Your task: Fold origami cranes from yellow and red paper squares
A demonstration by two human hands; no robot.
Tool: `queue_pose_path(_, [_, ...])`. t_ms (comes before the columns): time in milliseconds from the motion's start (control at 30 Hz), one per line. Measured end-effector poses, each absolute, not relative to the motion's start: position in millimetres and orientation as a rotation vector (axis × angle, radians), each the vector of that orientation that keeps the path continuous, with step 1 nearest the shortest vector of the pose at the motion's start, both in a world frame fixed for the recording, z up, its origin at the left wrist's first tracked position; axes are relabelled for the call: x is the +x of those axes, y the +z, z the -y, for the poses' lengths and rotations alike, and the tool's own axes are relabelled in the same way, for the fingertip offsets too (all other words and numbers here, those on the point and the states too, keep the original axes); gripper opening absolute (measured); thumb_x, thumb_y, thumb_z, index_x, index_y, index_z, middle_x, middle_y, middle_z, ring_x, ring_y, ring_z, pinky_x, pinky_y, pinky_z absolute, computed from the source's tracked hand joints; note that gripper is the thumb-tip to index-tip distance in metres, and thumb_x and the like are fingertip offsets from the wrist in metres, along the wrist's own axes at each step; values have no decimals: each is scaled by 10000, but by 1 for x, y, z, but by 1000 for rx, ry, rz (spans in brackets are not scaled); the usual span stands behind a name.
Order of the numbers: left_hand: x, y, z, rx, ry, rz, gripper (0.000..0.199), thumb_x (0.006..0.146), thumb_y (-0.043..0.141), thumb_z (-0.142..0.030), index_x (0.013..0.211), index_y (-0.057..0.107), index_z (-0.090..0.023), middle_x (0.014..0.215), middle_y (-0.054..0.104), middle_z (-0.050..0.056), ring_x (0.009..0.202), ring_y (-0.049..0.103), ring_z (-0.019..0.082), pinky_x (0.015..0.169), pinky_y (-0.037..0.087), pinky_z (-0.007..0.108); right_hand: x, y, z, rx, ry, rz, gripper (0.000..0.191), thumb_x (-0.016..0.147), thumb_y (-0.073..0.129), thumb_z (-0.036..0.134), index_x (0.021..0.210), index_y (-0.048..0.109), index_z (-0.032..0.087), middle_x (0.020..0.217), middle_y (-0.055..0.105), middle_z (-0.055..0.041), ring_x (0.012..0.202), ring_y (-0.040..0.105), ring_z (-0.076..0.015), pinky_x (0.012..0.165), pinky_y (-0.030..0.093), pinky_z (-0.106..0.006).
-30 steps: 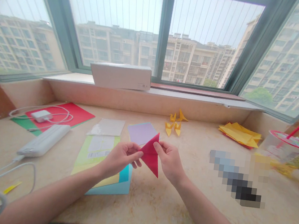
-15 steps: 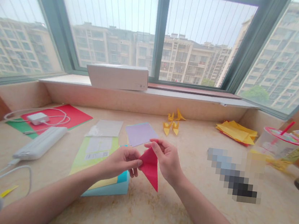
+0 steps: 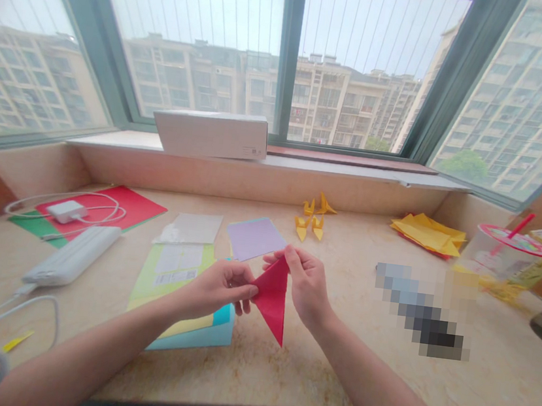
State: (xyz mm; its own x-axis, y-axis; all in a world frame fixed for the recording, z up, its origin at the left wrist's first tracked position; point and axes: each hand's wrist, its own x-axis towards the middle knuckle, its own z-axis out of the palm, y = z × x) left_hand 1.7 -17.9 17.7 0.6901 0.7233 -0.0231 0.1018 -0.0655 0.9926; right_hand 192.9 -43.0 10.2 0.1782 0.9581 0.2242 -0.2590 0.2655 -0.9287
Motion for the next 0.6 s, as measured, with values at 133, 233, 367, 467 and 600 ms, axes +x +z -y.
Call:
queue_pose_path(133, [3,17,19,1595,586,-718,351,789,752,-459,747,626,-134,612,680,41,542,664,140,511,531,227,200,8,37,-895,994,943,416,866,630,611,877,661,196,844,794,-81,712,756,-239,730,582,-385])
queue_pose_path(233, [4,16,16,1530,699,-775,331,811,729,-446,800,625,-132,651,680,34,542,669,139,490,524,218,202,8,35,-922,1125,1031,588,892,492,713,1174,638,217,1006,784,-97,857,755,-249,825,562,-406])
queue_pose_path(367, [2,19,10,1513,872,-843,306,839,702,-430,837,613,-137,680,685,35,565,683,149,484,515,212,196,5,36,-976,1264,1337,576,858,596,668,1149,695,181,915,779,-78,716,738,-219,689,560,-341])
queue_pose_path(467, [1,19,10,1546,863,-846,314,841,697,-437,866,616,-135,708,704,53,583,694,158,486,516,214,193,2,36,-974,1214,1387,448,839,687,558,1037,741,159,847,770,-56,623,701,-182,629,546,-317])
queue_pose_path(600, [2,16,10,1541,787,-857,371,828,694,-485,897,637,-125,816,731,88,585,703,160,480,526,226,195,1,34,-952,1179,1348,357,824,720,490,977,771,171,843,775,-48,738,716,-206,747,562,-353])
